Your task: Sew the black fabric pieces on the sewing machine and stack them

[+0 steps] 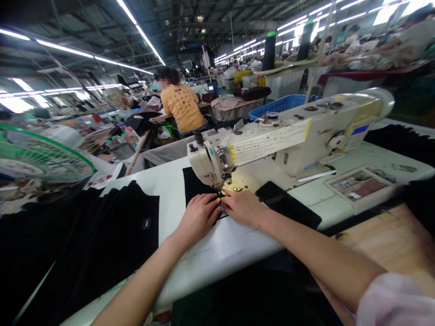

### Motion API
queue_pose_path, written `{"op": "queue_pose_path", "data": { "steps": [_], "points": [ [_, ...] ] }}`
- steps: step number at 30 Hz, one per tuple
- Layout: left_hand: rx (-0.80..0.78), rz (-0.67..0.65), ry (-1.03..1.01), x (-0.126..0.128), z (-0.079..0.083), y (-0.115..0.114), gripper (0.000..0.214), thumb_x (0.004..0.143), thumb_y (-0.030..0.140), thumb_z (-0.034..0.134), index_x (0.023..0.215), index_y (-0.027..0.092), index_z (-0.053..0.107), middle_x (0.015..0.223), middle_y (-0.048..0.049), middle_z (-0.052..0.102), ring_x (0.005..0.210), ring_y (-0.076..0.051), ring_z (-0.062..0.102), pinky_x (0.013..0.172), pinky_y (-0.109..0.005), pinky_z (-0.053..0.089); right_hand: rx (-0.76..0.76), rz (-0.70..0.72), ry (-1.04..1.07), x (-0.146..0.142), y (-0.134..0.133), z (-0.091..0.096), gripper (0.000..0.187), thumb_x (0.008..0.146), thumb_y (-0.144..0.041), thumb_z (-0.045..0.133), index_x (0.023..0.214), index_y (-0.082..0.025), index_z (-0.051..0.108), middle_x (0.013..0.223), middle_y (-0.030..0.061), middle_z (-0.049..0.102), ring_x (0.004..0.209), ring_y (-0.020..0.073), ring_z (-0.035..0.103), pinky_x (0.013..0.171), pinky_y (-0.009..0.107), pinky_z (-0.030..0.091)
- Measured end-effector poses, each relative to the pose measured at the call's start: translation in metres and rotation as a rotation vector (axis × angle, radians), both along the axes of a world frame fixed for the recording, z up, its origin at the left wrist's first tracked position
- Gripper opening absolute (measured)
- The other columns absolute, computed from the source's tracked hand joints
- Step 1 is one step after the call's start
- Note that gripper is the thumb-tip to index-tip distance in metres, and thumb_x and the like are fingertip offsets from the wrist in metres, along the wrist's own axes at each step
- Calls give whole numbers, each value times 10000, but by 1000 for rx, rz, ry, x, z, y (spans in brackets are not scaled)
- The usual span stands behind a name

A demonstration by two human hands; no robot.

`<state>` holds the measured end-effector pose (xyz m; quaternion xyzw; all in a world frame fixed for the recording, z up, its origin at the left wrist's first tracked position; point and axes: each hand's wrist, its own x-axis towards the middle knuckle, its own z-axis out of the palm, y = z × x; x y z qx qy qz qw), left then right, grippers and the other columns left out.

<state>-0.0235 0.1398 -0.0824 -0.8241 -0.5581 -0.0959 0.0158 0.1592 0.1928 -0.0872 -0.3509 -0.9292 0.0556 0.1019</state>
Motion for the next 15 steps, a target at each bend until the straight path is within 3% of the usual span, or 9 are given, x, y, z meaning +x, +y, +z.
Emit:
{"op": "queue_pose_path", "data": {
  "steps": [4, 7, 11, 15],
  "points": [
    [11, 8, -6, -5, 0, 11, 268, 979, 300, 484, 1148, 204, 669, 1268, -76, 645, 1172, -253, 573, 1059, -475, 405, 17, -34, -4, -3, -4, 2, 235, 969, -223, 484, 1110, -189, 669, 1081, 72, 652, 816, 208, 645, 650, 296, 439],
    [25, 26, -14, -7, -3, 16, 277, 974, 301, 492, 1172, 202, 658, 1284, -80, 637, 1180, -255, 570, 1049, -472, 419, 20, -59, 3, 3, -22, -2, 241, 969, -233, 492, 1143, -185, 651, 1075, 73, 651, 817, 208, 650, 637, 294, 431],
    [39, 70, -45, -8, -13, 14, 330, 979, 313, 477, 1254, 194, 614, 1368, -104, 588, 1261, -261, 522, 1080, -476, 404, 5, -57, 12, 20, -58, -18, 215, 923, -196, 543, 1112, -200, 643, 996, 44, 648, 697, 156, 630, 588, 273, 395],
    [31, 124, -82, -7, -23, 11, 377, 989, 322, 450, 1327, 199, 563, 1473, -120, 499, 1373, -280, 433, 1131, -522, 346, 84, -11, 69, 32, -77, -34, 328, 833, -91, 549, 1132, -199, 631, 889, 26, 651, 711, 167, 634, 593, 272, 388]
  ]
}}
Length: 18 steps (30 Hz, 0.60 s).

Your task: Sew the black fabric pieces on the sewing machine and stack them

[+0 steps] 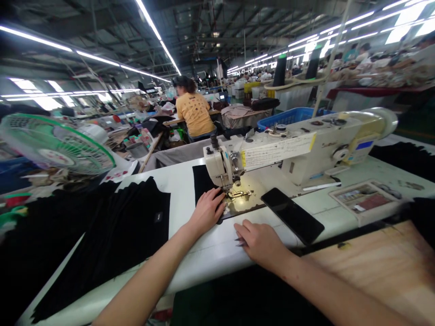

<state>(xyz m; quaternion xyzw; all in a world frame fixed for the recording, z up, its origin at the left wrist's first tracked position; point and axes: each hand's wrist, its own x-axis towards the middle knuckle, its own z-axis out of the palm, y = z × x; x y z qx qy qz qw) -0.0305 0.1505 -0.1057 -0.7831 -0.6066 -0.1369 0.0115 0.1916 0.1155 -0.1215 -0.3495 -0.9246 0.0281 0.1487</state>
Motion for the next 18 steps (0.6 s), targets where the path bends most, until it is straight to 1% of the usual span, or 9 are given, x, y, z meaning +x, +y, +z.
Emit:
{"op": "queue_pose_path", "data": {
  "steps": [2, 4, 8, 10, 12, 14, 16, 17, 18],
  "points": [
    [-10, 25, -11, 1, -3, -1, 390, 988, 326, 450, 1345, 203, 547, 1496, -125, 474, 1400, -287, 405, 1141, -543, 326, 19, 5, 31, 1, 0, -4, 331, 821, -82, 542, 1111, -202, 644, 871, 25, 666, 699, 164, 635, 595, 268, 390],
    [-19, 46, -16, 4, -3, -3, 402, 987, 332, 450, 1360, 206, 534, 1507, -124, 463, 1414, -286, 387, 1149, -546, 312, 40, 15, 52, 1, 2, -7, 300, 852, -105, 530, 1107, -202, 654, 879, 28, 684, 690, 163, 641, 593, 266, 395],
    [-45, 89, -26, 13, 2, -25, 426, 982, 343, 454, 1376, 196, 523, 1520, -129, 443, 1425, -298, 367, 1156, -540, 305, 90, 42, 76, 0, 6, -11, 289, 895, -144, 510, 1136, -200, 661, 897, 35, 704, 689, 174, 659, 596, 268, 418],
    [-75, 101, -36, 14, 11, -40, 409, 954, 390, 513, 1327, 232, 571, 1479, -96, 500, 1382, -283, 429, 1138, -479, 355, 104, 51, 80, 1, 7, -13, 289, 900, -150, 502, 1132, -198, 666, 891, 35, 709, 685, 177, 668, 593, 266, 433],
    [-101, 163, -53, 9, 22, -51, 326, 953, 438, 509, 1196, 274, 651, 1340, -54, 615, 1251, -242, 555, 1063, -391, 442, 123, 64, 78, 3, 7, -15, 293, 897, -146, 486, 1120, -189, 672, 885, 39, 713, 683, 185, 678, 585, 269, 452],
    [-98, 339, -67, -3, 33, -51, 348, 1000, 422, 398, 1114, 235, 669, 1209, -91, 659, 1135, -244, 614, 980, -387, 492, 159, 80, 86, 4, 7, -17, 299, 899, -145, 460, 1101, -176, 677, 893, 52, 719, 665, 193, 684, 569, 280, 473],
    [-78, 594, -77, -20, 40, -41, 399, 1022, 354, 321, 1154, 128, 623, 1206, -199, 619, 1150, -315, 590, 942, -472, 494, 196, 97, 104, 6, 7, -19, 303, 912, -158, 430, 1082, -167, 680, 905, 66, 725, 645, 200, 685, 554, 294, 496],
    [-78, 708, -85, -28, 41, -35, 389, 1013, 340, 357, 1179, 78, 593, 1228, -248, 588, 1178, -354, 565, 926, -506, 491, 210, 106, 116, 6, 8, -21, 305, 920, -167, 419, 1079, -166, 680, 911, 70, 727, 642, 200, 687, 549, 298, 507],
    [-89, 796, -99, -34, 40, -28, 374, 994, 336, 429, 1187, 50, 577, 1238, -270, 572, 1188, -373, 553, 910, -517, 495, 221, 122, 128, 7, 8, -23, 307, 927, -177, 412, 1082, -166, 677, 915, 71, 729, 648, 200, 691, 548, 297, 518]
  ]
}}
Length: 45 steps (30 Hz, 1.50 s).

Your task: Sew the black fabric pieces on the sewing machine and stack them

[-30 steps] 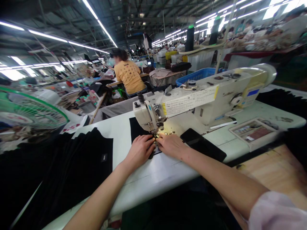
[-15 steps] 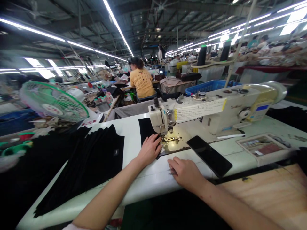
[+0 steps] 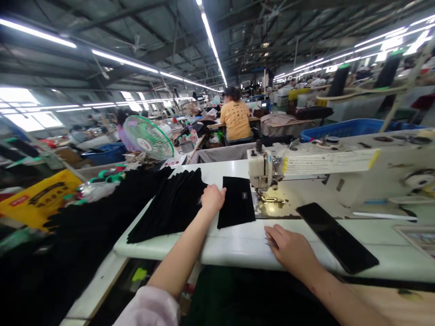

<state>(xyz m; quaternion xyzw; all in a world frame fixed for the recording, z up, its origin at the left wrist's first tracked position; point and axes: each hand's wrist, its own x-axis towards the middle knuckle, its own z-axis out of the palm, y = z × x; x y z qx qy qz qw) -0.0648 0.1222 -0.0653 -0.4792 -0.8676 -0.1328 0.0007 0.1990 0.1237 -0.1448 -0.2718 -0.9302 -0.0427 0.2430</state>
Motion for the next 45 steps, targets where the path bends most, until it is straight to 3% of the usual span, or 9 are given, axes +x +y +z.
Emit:
{"op": "queue_pose_path", "data": {
  "steps": [3, 6, 10, 15, 20, 25, 30, 38, 45],
  "points": [
    [-14, 104, -78, -7, -7, 13, 319, 929, 320, 604, 1148, 89, 596, 1207, -177, 613, 1123, -299, 597, 905, -469, 514, 33, 47, 22, 4, 3, -9, 308, 939, -202, 406, 1099, -171, 667, 942, 76, 734, 693, 205, 711, 560, 294, 552],
    [48, 69, -146, 2, -12, 12, 225, 949, 297, 583, 1102, 135, 610, 1108, -78, 662, 1009, -209, 641, 891, -409, 523, 59, 83, 22, 8, 10, -19, 288, 948, -243, 430, 1113, -184, 659, 962, 78, 734, 720, 211, 722, 553, 284, 566],
    [162, -5, -189, 2, 4, -6, 131, 968, 270, 539, 1037, 165, 578, 933, -57, 706, 873, -182, 678, 782, -295, 517, 56, 135, 23, 12, 18, -29, 277, 940, -262, 470, 1149, -201, 641, 954, 55, 733, 719, 202, 727, 539, 265, 574],
    [220, 22, -130, -50, 44, -38, 92, 954, 248, 546, 1021, 186, 534, 1020, -100, 706, 976, -228, 681, 844, -317, 488, 3, 124, 42, 14, 20, -36, 268, 930, -273, 482, 1125, -223, 659, 983, 48, 746, 753, 217, 741, 553, 275, 593],
    [162, 127, -103, -95, 50, -64, 123, 893, 139, 600, 1001, 134, 541, 1011, -157, 710, 983, -270, 692, 846, -356, 494, -146, 87, 90, -1, 16, -21, 263, 949, -326, 444, 1026, -277, 692, 993, 17, 770, 770, 232, 752, 580, 309, 612],
    [251, 108, -94, -109, 52, -86, 187, 936, 322, 593, 1038, 166, 577, 982, -102, 721, 952, -240, 694, 838, -321, 495, -373, 159, 216, -73, 9, 33, 339, 984, -416, 384, 1115, -272, 661, 1109, 35, 736, 966, 250, 716, 781, 377, 593],
    [344, 285, -122, -163, 51, -132, 212, 1002, 273, 463, 1078, 148, 615, 1136, -104, 667, 1108, -221, 616, 990, -404, 460, -624, 128, 358, -185, 15, 69, 425, 937, -489, 401, 1158, -227, 652, 1170, 77, 680, 1010, 259, 668, 931, 416, 518],
    [325, 459, -483, -236, -1, -165, 285, 943, 358, 602, 1136, 150, 626, 1162, -84, 644, 1043, -226, 632, 908, -445, 534, -690, 21, 375, -317, 37, 60, 677, 949, -521, 343, 1432, -58, 443, 1455, 213, 477, 1350, 315, 455, 1108, 450, 378],
    [451, 444, -805, -237, -19, -149, 322, 946, 417, 584, 1109, 145, 637, 1146, -86, 657, 1031, -225, 639, 915, -448, 528, -747, -36, 242, -364, 7, 48, 712, 953, -612, 331, 1502, -161, 382, 1495, 166, 453, 1335, 368, 468, 1075, 531, 397]
  ]
}}
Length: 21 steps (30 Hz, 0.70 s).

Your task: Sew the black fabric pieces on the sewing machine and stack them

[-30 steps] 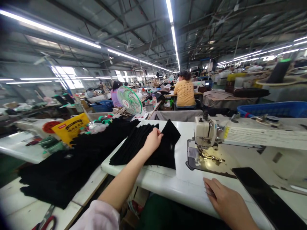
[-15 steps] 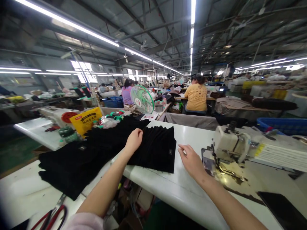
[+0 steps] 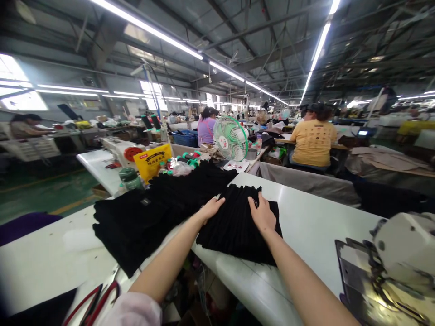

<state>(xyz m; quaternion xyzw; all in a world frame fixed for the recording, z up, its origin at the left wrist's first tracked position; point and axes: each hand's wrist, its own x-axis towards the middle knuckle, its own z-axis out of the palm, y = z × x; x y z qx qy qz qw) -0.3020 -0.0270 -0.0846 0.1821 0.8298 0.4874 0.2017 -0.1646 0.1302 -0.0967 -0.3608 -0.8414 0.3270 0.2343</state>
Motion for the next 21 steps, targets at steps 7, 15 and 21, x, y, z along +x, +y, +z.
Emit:
{"op": "queue_pose_path", "data": {
  "steps": [7, 15, 21],
  "points": [
    [258, -72, -225, 12, 8, -14, 306, 895, 391, 650, 1094, 159, 646, 1098, -102, 704, 1067, -254, 651, 994, -445, 483, 8, -35, -65, 13, -6, 8, 740, 918, -666, 361, 1489, -199, 408, 1551, 168, 355, 1350, 385, 446, 1094, 538, 367],
    [553, -242, -573, 44, 5, -31, 520, 878, 589, 569, 1130, 143, 657, 1089, -136, 729, 1123, -289, 657, 1068, -443, 462, -61, 72, -58, 25, -12, 2, 781, 890, -689, 350, 1409, -127, 511, 1462, 160, 503, 1357, 360, 448, 1146, 494, 326],
    [653, -285, -597, 67, 12, -33, 747, 696, 392, 837, 1331, 183, 503, 1248, -121, 664, 1206, -307, 608, 1102, -478, 425, -131, 176, -50, 0, -18, 4, 802, 826, -732, 455, 1387, -166, 543, 1438, 141, 537, 1348, 367, 459, 1155, 517, 305]
  ]
}}
